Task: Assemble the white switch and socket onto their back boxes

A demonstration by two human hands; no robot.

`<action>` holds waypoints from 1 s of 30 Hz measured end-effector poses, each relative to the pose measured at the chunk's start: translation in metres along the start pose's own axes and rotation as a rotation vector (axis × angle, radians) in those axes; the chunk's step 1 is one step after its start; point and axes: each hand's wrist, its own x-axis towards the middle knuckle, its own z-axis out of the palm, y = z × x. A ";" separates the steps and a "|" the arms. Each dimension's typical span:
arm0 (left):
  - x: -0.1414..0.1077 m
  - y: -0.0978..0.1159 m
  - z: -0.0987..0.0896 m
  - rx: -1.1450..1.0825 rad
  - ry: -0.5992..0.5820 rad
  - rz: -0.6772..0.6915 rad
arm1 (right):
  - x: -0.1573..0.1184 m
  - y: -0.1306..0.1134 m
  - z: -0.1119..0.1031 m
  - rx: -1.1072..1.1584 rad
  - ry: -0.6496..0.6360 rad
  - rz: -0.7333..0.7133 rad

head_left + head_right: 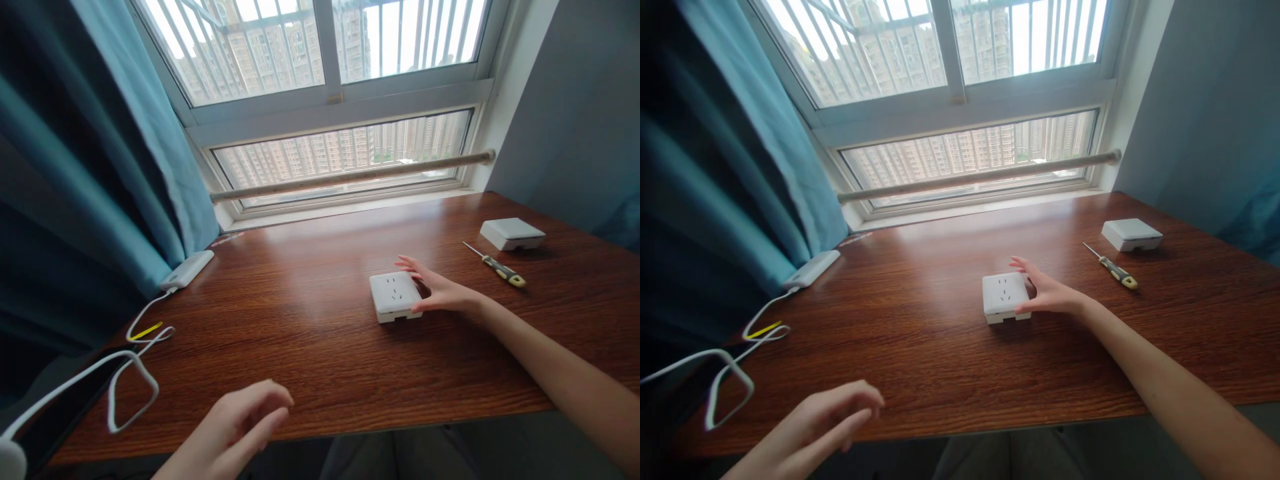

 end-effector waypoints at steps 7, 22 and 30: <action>0.134 0.046 0.028 0.326 0.200 0.703 | -0.007 0.000 -0.011 0.105 -0.042 0.031; 0.172 0.035 0.057 0.501 0.194 0.829 | -0.006 -0.004 -0.010 0.030 -0.070 0.048; 0.180 0.037 0.074 -0.117 0.120 0.554 | -0.009 -0.007 -0.002 -0.023 -0.032 0.121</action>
